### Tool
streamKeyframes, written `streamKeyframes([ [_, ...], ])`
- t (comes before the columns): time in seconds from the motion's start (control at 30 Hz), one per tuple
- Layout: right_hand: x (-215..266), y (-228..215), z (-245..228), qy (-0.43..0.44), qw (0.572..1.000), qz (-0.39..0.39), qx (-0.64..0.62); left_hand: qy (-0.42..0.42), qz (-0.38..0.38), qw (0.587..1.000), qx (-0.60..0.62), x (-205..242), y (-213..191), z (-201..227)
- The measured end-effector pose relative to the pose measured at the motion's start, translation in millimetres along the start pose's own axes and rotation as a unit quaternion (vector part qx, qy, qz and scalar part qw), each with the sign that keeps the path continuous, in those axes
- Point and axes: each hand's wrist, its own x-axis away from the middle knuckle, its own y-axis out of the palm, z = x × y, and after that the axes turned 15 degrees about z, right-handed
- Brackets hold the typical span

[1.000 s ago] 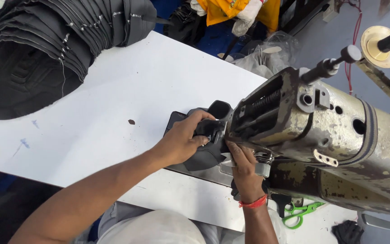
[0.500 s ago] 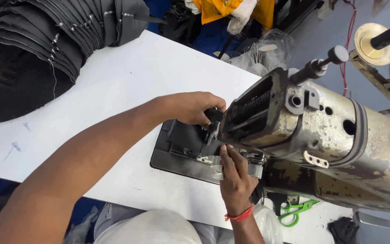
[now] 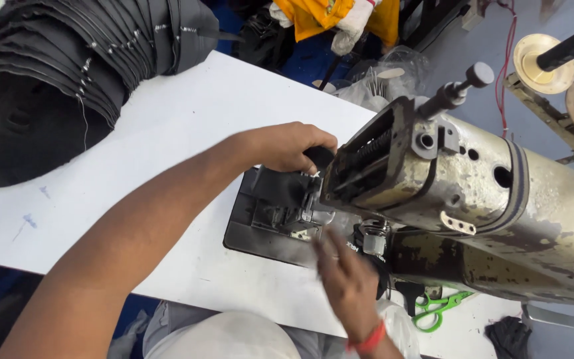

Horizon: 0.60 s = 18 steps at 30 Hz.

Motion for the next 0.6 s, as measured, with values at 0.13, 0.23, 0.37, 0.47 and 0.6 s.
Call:
streamKeyframes([
  [0.13,89,1,4,0.034,0.991,-0.107,-0.072,0.03,0.033,0.998,-0.041,11,7,9],
  [0.23,131,1,20,0.106,0.982,-0.142,-0.067,0.04,0.08,0.991,-0.103,21,10,22],
  [0.37,131,4,56,0.329,0.942,-0.062,0.006,0.019,0.145,0.978,-0.148,40,21,21],
  [0.47,93,10,78,0.313,0.945,-0.002,0.095,0.047,0.25,0.959,-0.127,69,15,13],
  [0.6,96,43,127,0.354,0.911,-0.115,0.176,-0.028,0.436,0.897,-0.065,138,-30,-26],
])
